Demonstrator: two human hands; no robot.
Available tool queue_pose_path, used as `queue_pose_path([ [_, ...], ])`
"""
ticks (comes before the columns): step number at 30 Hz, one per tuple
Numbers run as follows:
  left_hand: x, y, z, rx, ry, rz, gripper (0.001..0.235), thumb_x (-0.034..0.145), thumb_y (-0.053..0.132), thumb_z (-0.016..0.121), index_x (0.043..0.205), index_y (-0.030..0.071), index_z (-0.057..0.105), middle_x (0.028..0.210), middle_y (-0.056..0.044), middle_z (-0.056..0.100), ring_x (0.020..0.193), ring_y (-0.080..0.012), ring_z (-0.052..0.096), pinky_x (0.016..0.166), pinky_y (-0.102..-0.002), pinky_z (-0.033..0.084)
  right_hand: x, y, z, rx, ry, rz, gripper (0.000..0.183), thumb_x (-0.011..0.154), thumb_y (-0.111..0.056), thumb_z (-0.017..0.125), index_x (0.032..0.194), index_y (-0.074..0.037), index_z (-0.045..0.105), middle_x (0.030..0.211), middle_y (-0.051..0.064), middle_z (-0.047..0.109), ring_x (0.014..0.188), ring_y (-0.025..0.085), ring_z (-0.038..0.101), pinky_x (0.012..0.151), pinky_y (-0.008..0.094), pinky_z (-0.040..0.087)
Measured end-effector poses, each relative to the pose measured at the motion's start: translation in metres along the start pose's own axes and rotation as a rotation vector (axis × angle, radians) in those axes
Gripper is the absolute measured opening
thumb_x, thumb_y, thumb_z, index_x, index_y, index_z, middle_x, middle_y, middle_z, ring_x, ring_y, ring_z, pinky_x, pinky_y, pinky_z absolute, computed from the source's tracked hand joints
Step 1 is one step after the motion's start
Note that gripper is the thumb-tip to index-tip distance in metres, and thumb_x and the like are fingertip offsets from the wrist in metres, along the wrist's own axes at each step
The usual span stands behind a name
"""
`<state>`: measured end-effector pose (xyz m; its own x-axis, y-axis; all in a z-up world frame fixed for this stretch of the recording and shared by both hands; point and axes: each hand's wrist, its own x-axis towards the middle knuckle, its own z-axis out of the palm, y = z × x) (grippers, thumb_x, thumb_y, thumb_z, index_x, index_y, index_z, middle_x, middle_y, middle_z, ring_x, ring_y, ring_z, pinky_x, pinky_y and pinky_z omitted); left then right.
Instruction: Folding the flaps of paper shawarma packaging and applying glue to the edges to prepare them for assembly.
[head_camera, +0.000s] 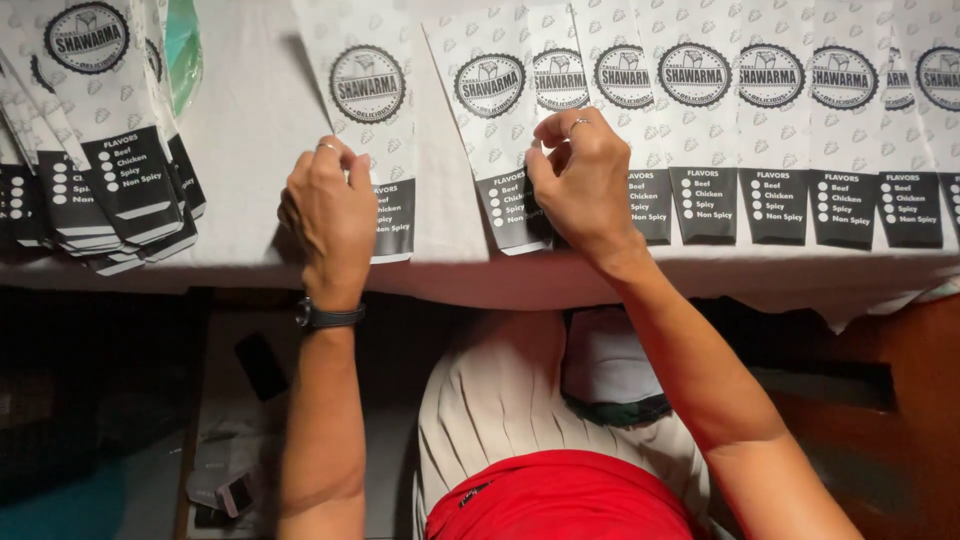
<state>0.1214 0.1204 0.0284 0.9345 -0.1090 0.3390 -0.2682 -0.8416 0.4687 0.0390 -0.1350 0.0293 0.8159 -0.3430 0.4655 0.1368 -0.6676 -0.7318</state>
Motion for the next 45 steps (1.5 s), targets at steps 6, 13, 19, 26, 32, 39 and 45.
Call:
queue_pose_path([
  [6, -0.037, 0.035, -0.001, 0.162, 0.291, 0.367, 0.018, 0.094, 0.019, 0.08, 0.095, 0.003, 0.072, 0.103, -0.012, 0.053, 0.085, -0.0388, 0.066, 0.067, -0.046, 0.054, -0.007, -0.012, -0.022, -0.328, -0.04, -0.154, 0.015, 0.087, -0.008, 0.082, 0.097, -0.001, 0.073, 0.091, 0.012, 0.058, 0.068, 0.037, 0.071, 0.058, 0.048, 0.058],
  [13, -0.084, 0.078, 0.02, -0.332, -0.018, 0.626, 0.031, 0.099, 0.022, 0.071, 0.116, -0.004, 0.071, 0.116, -0.024, 0.067, 0.115, -0.0429, 0.065, 0.097, -0.048, 0.049, -0.037, 0.001, -0.064, -0.226, -0.13, -0.336, 0.006, 0.096, -0.007, 0.079, 0.101, -0.004, 0.077, 0.105, 0.01, 0.069, 0.1, 0.032, 0.072, 0.088, 0.041, 0.056],
  [19, -0.081, 0.074, 0.022, -0.358, -0.069, 0.577, 0.029, 0.092, 0.01, 0.074, 0.116, -0.006, 0.072, 0.122, -0.027, 0.068, 0.123, -0.0479, 0.061, 0.104, -0.051, 0.047, -0.063, 0.002, -0.069, -0.263, -0.159, -0.451, 0.015, 0.096, -0.014, 0.078, 0.108, -0.005, 0.078, 0.116, 0.013, 0.075, 0.119, 0.033, 0.069, 0.112, 0.046, 0.045],
  [26, -0.085, 0.08, 0.023, -0.445, -0.006, 0.612, 0.027, 0.096, 0.012, 0.072, 0.117, -0.005, 0.072, 0.123, -0.023, 0.067, 0.122, -0.0439, 0.063, 0.104, -0.049, 0.048, -0.065, 0.002, -0.064, -0.264, -0.133, -0.462, 0.014, 0.096, -0.013, 0.078, 0.106, -0.003, 0.077, 0.113, 0.013, 0.076, 0.114, 0.034, 0.07, 0.116, 0.049, 0.042],
  [32, -0.09, 0.082, 0.033, -0.424, -0.045, 0.594, 0.021, 0.094, 0.009, 0.074, 0.111, -0.002, 0.075, 0.122, -0.021, 0.069, 0.124, -0.0422, 0.062, 0.106, -0.05, 0.047, -0.065, 0.004, -0.061, -0.278, -0.115, -0.485, 0.014, 0.096, -0.014, 0.08, 0.106, -0.003, 0.077, 0.113, 0.013, 0.076, 0.114, 0.033, 0.071, 0.117, 0.05, 0.04],
  [39, -0.083, 0.072, 0.018, -0.511, -0.111, 0.563, 0.018, 0.09, -0.002, 0.073, 0.108, -0.005, 0.075, 0.121, -0.022, 0.07, 0.122, -0.0454, 0.063, 0.105, -0.05, 0.048, -0.065, 0.001, -0.062, -0.273, -0.096, -0.514, 0.018, 0.096, -0.015, 0.079, 0.107, -0.001, 0.076, 0.115, 0.015, 0.075, 0.116, 0.035, 0.069, 0.118, 0.053, 0.038],
  [45, -0.092, 0.08, 0.019, -0.468, -0.05, 0.683, 0.018, 0.093, 0.008, 0.076, 0.109, 0.0, 0.076, 0.118, -0.016, 0.073, 0.122, -0.0377, 0.066, 0.106, -0.047, 0.049, -0.065, -0.012, -0.057, -0.175, -0.085, -0.555, 0.018, 0.094, -0.009, 0.079, 0.109, 0.0, 0.075, 0.122, 0.017, 0.073, 0.117, 0.038, 0.068, 0.117, 0.057, 0.039],
])
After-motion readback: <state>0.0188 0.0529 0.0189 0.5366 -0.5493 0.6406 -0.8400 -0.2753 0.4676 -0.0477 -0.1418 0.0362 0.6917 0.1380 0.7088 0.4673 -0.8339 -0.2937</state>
